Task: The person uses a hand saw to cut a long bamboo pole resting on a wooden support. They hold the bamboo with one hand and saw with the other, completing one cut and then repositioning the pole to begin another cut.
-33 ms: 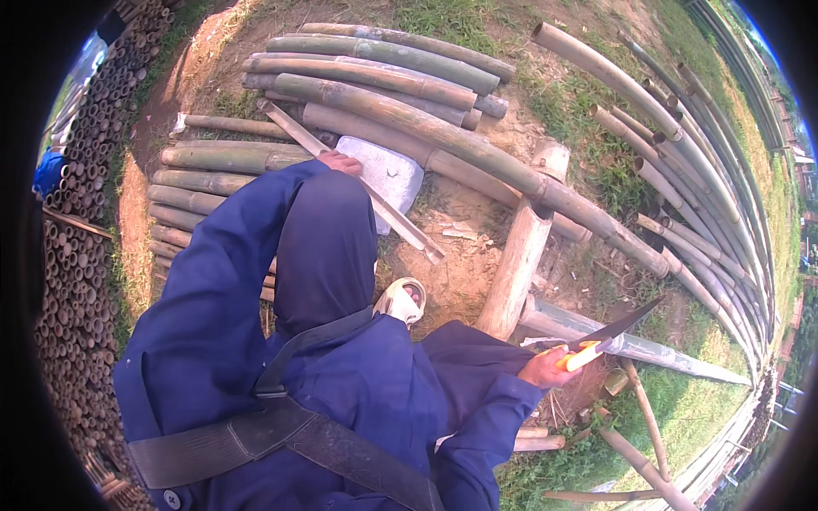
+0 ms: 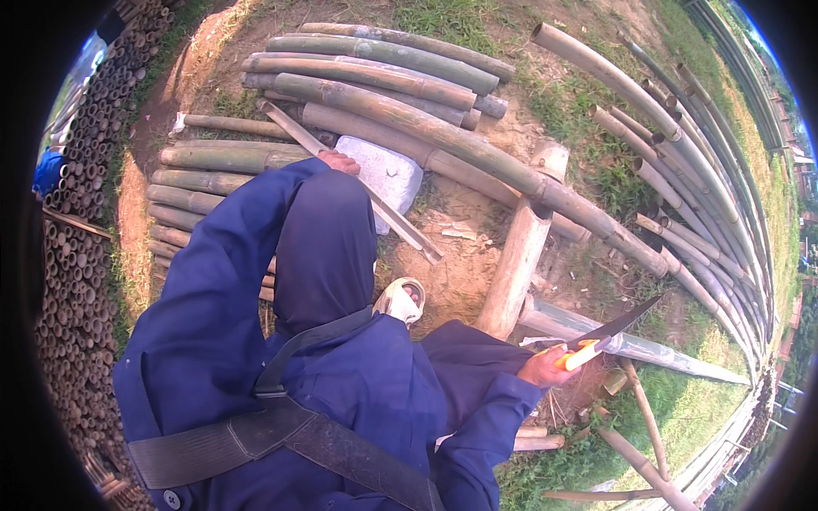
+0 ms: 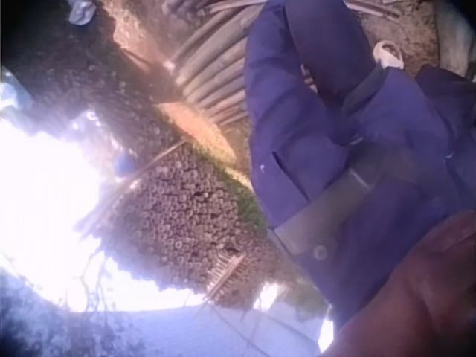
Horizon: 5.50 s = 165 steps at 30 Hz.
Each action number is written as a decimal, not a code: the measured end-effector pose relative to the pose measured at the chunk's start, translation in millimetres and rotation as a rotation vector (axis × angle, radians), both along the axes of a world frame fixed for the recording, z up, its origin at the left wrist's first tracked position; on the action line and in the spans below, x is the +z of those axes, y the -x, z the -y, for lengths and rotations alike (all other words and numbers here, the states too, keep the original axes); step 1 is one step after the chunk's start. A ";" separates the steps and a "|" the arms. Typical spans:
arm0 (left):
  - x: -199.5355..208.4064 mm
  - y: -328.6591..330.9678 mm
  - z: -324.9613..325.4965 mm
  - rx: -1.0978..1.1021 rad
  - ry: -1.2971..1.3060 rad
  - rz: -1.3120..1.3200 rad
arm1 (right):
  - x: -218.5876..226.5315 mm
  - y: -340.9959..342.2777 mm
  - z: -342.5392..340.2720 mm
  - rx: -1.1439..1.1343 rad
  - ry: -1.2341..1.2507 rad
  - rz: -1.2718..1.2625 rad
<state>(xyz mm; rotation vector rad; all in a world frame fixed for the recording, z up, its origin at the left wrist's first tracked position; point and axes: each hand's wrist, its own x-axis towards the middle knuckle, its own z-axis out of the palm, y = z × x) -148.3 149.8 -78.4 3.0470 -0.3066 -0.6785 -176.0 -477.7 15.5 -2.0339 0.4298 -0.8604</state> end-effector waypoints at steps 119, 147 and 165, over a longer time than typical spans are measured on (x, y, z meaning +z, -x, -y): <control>99.1 -188.6 160.0 0.051 0.187 0.026 | 46.1 40.8 -128.1 0.433 -0.266 -0.080; 62.3 -172.6 169.3 0.116 0.222 0.137 | 61.1 -6.3 -160.1 0.786 -0.051 -0.133; 85.7 -174.8 179.7 0.155 0.141 0.104 | 81.0 -4.0 -155.1 0.822 -0.078 -0.479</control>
